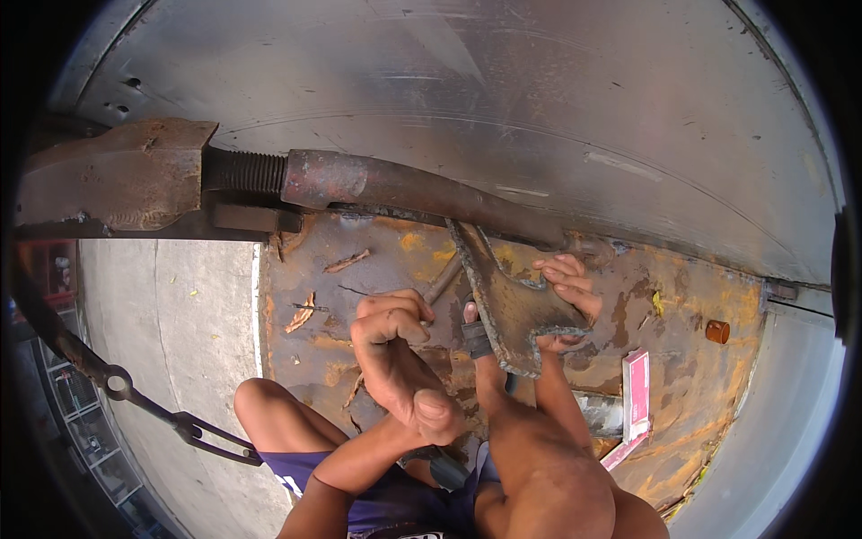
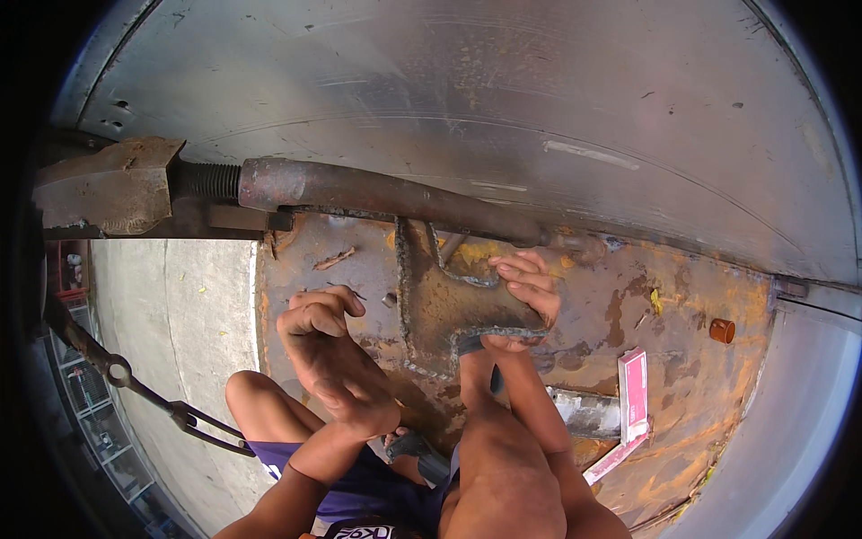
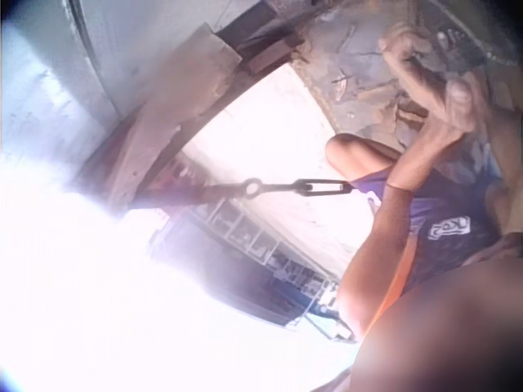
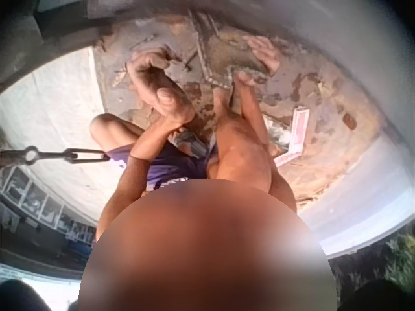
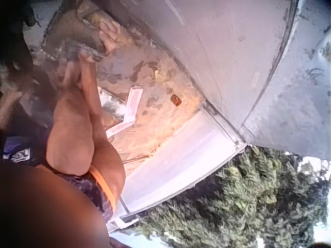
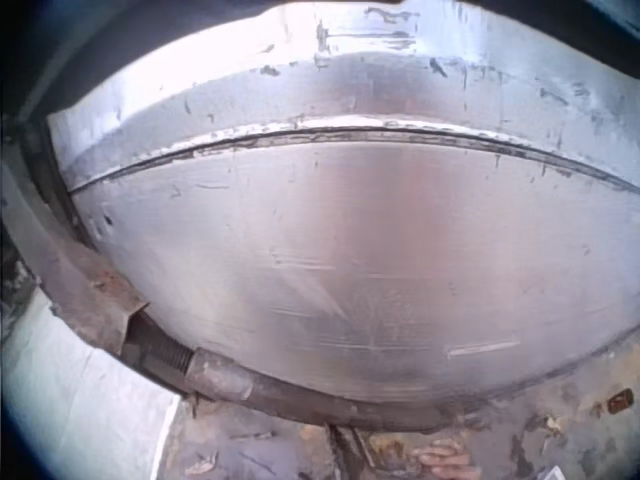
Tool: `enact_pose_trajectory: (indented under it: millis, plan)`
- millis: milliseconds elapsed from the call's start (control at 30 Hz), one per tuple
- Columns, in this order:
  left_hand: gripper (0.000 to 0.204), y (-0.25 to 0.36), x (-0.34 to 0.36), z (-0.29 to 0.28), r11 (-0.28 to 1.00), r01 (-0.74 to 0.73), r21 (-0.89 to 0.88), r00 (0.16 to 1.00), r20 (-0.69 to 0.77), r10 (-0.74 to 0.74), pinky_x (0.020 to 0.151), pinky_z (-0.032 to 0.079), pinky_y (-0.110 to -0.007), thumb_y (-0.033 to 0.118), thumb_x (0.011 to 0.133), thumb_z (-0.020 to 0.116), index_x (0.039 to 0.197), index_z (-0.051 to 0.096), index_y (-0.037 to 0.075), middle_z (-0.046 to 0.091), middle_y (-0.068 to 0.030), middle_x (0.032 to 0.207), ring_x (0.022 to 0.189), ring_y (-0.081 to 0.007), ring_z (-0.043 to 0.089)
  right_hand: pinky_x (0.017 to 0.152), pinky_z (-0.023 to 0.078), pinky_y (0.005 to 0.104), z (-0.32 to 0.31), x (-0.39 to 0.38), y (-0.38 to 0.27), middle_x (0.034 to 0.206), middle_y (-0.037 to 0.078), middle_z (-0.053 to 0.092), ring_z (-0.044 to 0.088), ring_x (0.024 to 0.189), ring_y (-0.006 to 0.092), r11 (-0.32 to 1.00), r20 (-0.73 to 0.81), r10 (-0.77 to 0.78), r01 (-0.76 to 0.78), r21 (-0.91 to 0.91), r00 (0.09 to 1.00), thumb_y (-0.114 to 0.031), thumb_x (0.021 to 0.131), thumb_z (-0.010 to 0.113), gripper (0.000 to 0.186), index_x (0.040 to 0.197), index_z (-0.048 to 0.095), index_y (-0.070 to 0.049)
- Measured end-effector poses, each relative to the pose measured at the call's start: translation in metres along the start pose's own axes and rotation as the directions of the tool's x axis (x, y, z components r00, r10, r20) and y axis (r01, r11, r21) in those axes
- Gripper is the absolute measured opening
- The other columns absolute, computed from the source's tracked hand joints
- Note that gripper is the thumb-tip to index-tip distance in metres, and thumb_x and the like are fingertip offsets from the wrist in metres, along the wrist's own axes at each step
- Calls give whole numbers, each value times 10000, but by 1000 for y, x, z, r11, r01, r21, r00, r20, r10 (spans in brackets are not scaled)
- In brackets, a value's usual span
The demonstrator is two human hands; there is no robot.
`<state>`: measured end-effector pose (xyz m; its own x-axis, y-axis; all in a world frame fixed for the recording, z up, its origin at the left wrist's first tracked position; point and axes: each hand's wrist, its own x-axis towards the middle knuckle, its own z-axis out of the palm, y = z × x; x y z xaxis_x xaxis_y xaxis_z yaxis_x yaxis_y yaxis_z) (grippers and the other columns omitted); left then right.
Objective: The person works with two others to repair a large metal frame on the back of a truck. They use a hammer to adjust parts of the frame and handle a long metal bar, positioning it against the structure.
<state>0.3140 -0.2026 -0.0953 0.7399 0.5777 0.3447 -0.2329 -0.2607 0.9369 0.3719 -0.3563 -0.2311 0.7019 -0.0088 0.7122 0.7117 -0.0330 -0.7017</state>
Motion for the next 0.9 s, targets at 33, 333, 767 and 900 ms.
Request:
enact_pose_trajectory:
  millis: [33,333,767,900]
  plan:
    - [802,-8,4,12,980,-187,68,981,-27,190,802,439,-410,771,907,369,997,448,-23,449,-119,882,806,-246,461,991,407,567,2,-1,-2,1019,167,665,697,941,363,998,-25,41,-40,38,999,-544,993,505,491,1044,503,-57]
    - [427,-5,24,52,855,-513,-75,852,76,518,431,229,-282,159,972,477,558,485,55,411,-8,514,409,-143,367,957,428,470,11,15,-1,1071,140,635,661,975,286,964,-200,268,-262,53,942,-465,1022,488,440,1130,520,-40]
    - [266,-9,111,146,848,-343,403,885,-164,436,463,329,-329,218,887,682,668,604,88,466,-18,587,483,-202,437,903,467,295,7,101,12,1152,89,593,601,1037,156,675,-199,734,-728,119,649,-314,1067,481,363,1264,545,-15]
    - [277,-8,118,142,877,-375,301,885,-166,435,472,328,-339,217,882,688,654,596,89,483,-17,586,500,-209,449,933,480,326,8,106,7,1248,73,545,551,1139,149,574,-89,810,-754,319,580,-330,1062,507,457,1364,483,12]
